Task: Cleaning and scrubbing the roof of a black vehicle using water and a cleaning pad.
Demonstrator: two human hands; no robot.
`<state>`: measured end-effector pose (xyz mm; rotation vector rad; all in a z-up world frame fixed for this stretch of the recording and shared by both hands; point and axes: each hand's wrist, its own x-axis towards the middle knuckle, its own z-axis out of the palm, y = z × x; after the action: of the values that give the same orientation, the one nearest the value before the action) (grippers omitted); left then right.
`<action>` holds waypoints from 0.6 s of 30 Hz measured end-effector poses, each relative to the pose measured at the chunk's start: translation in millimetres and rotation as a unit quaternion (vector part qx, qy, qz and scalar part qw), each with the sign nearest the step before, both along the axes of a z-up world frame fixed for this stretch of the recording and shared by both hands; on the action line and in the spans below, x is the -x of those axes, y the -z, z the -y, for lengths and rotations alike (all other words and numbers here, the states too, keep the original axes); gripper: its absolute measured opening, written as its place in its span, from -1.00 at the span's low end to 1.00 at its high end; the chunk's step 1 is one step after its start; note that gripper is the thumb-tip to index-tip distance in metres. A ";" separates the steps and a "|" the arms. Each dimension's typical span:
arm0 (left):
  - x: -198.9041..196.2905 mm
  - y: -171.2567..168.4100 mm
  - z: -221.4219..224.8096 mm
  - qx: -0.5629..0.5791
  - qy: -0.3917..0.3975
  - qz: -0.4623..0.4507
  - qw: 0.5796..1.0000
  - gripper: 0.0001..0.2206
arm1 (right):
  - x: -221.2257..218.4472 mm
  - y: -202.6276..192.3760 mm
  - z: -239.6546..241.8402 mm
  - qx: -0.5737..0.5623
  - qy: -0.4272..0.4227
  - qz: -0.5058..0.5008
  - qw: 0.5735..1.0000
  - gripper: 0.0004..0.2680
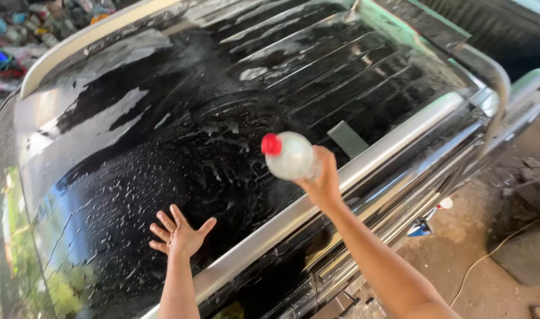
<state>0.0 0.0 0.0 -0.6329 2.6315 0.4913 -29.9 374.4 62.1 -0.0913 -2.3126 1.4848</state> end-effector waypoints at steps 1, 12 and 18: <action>-2.1 -2.2 -0.8 0.009 -0.005 0.002 1.000 0.26 | -3.2 3.7 1.0 -0.045 -0.001 -0.047 0.998 -0.33; -6.6 -8.3 -1.4 -0.007 -0.014 -0.025 1.000 0.22 | -12.8 10.0 18.5 -0.065 0.091 -0.076 0.991 -0.33; -6.0 -18.1 -15.4 -0.029 -0.032 -0.031 0.999 0.13 | -6.4 22.7 17.6 -0.102 0.111 -0.111 0.982 -0.34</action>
<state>6.0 15.4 18.1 -0.6960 2.6518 0.6137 -23.6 356.8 39.5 -0.1171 -2.1798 1.0863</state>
